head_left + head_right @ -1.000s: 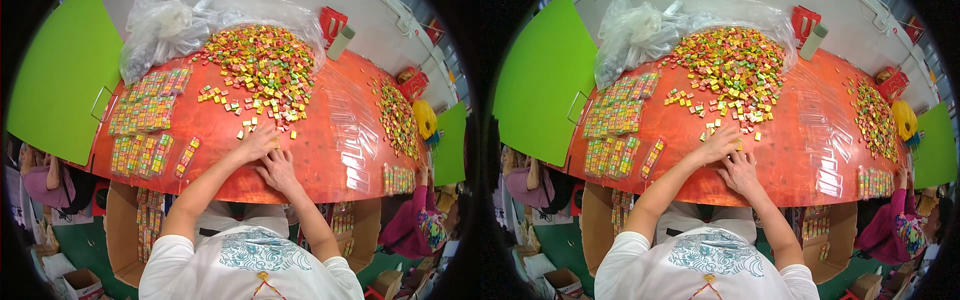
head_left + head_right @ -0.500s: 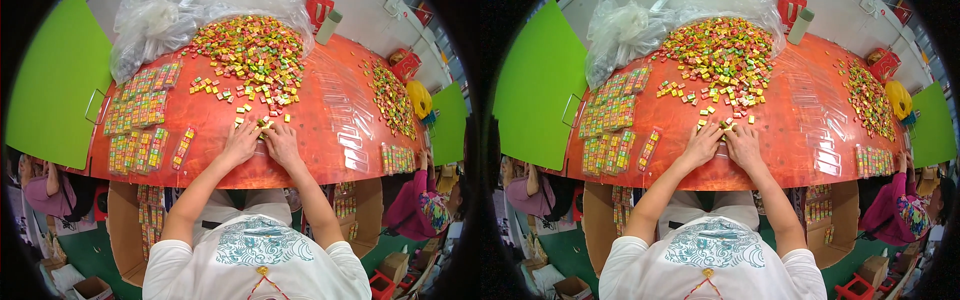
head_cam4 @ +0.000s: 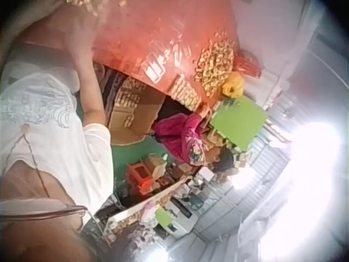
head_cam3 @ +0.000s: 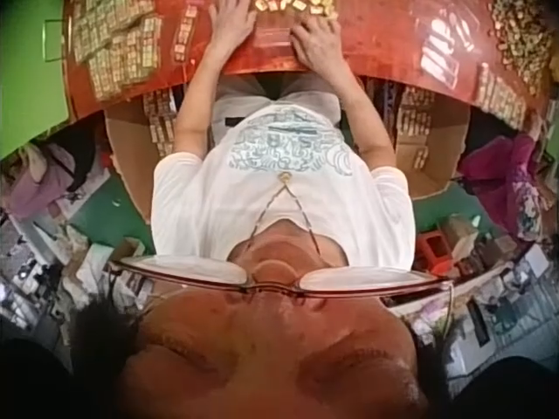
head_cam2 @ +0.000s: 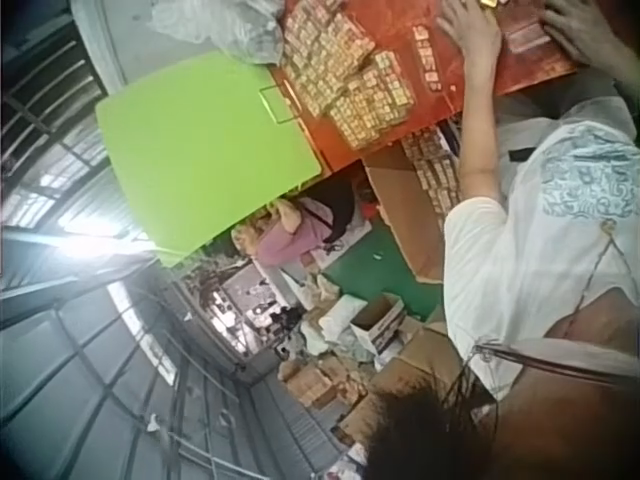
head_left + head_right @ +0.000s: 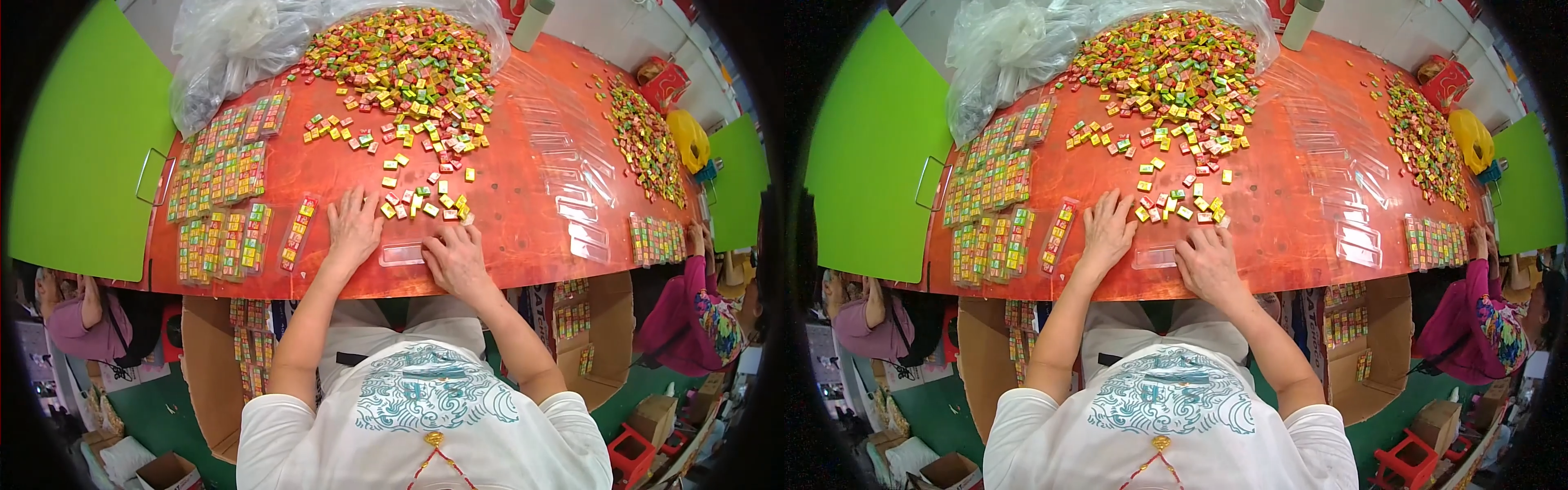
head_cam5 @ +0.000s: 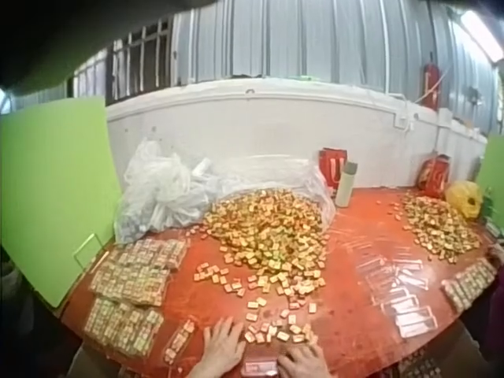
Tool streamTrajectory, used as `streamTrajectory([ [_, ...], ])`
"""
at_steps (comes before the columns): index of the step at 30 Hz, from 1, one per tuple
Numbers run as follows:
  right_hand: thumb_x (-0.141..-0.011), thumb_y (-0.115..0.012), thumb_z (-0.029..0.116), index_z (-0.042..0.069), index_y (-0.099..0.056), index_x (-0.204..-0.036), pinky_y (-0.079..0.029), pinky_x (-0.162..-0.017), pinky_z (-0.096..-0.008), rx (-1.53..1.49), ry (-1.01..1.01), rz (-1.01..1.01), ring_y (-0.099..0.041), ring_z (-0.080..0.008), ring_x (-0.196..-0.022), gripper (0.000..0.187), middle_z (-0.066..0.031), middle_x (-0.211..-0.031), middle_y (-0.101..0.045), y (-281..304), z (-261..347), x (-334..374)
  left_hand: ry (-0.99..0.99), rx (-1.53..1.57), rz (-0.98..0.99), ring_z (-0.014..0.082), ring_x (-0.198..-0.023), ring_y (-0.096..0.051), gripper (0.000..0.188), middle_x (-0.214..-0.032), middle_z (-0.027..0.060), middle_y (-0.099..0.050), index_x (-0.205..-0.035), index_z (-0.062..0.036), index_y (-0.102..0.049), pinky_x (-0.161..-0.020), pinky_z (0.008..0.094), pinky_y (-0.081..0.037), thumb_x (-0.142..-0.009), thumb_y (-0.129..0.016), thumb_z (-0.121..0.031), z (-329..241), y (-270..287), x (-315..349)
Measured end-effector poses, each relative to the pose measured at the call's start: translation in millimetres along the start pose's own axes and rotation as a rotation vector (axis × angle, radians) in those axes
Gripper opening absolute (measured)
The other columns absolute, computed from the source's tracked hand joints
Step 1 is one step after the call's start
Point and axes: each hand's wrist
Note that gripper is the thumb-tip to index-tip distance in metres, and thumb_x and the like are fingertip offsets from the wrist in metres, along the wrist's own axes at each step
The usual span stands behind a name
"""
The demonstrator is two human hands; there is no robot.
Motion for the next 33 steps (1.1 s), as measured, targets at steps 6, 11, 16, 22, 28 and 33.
streamTrajectory([
  [6, -0.087, -0.068, 0.017, 0.011, -0.065, -0.109, -0.038, -0.093, -0.0415, -0.001, -0.052, -0.051, -0.058, -0.0244, -0.095, 0.023, -0.0065, -0.097, -0.06, -14.5, -3.8, -42.7, 0.065, 0.028, -0.032, 0.0379, -0.138, -0.04, 0.057, -0.147, 0.0199, -0.044, -0.136, -0.0061, -0.049, -0.105, 0.0619, -0.032, -0.086, -0.068, -0.026, -8.0, 3.1, -1.2],
  [11, -0.086, -0.069, 0.018, 0.011, -0.064, -0.103, -0.039, -0.09, -0.0403, 0.04, -0.047, 0.003, -0.059, -0.0239, -0.093, 0.018, -0.0066, -0.098, -0.061, -32.5, -19.8, -43.0, 0.014, -0.023, 0.034, 0.0367, -0.136, -0.043, 0.048, -0.143, 0.0178, -0.049, -0.132, -0.0057, -0.053, -0.106, 0.0529, -0.034, -0.088, -0.065, -0.022, 2.8, 10.8, -2.3],
  [16, -0.086, -0.069, 0.019, 0.01, -0.064, -0.097, -0.039, -0.091, -0.0413, 0.05, -0.089, -0.024, -0.058, -0.0235, -0.095, 0.015, -0.0062, -0.099, -0.06, -29.5, -16.0, -29.3, -0.044, -0.108, -0.097, 0.0343, -0.126, -0.051, 0.032, -0.131, 0.0155, -0.056, -0.117, -0.0062, -0.059, -0.1, 0.0514, -0.037, -0.088, -0.066, -0.017, 4.2, 7.9, 2.9],
  [22, -0.087, -0.069, 0.021, 0.01, -0.065, -0.092, -0.038, -0.093, -0.0422, 0.076, -0.072, -0.016, -0.057, -0.0239, -0.096, 0.013, -0.0071, -0.097, -0.059, -32.4, -11.9, -37.7, 0.072, -0.173, -0.064, 0.0295, -0.116, -0.053, 0.026, -0.117, 0.0118, -0.059, -0.106, -0.0075, -0.062, -0.096, 0.0501, -0.035, -0.087, -0.068, -0.024, -13.1, 12.2, -4.1],
  [28, -0.087, -0.068, 0.022, 0.01, -0.067, -0.092, -0.038, -0.093, -0.0432, 0.041, -0.093, -0.01, -0.057, -0.0254, -0.096, 0.013, -0.0079, -0.096, -0.058, -35.7, -16.2, -43.9, 0.12, -0.034, -0.13, 0.0315, -0.12, -0.051, 0.033, -0.124, 0.0131, -0.057, -0.112, -0.0085, -0.061, -0.099, 0.053, -0.032, -0.087, -0.067, -0.031, -10.1, 9.7, 5.9],
  [33, -0.087, -0.068, 0.021, 0.01, -0.067, -0.095, -0.038, -0.093, -0.0433, 0.042, -0.133, -0.025, -0.057, -0.0263, -0.096, 0.014, -0.008, -0.095, -0.058, -35.0, -24.3, -69.3, -0.048, -0.057, -0.052, 0.0343, -0.13, -0.045, 0.044, -0.141, 0.0173, -0.048, -0.127, -0.0103, -0.057, -0.103, 0.0534, -0.031, -0.087, -0.068, -0.027, 4.4, 18.6, 16.1],
])
Point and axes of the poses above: each hand's wrist, its own x-axis away from the middle knuckle, its own y-axis out of the back of the hand, z = x × y
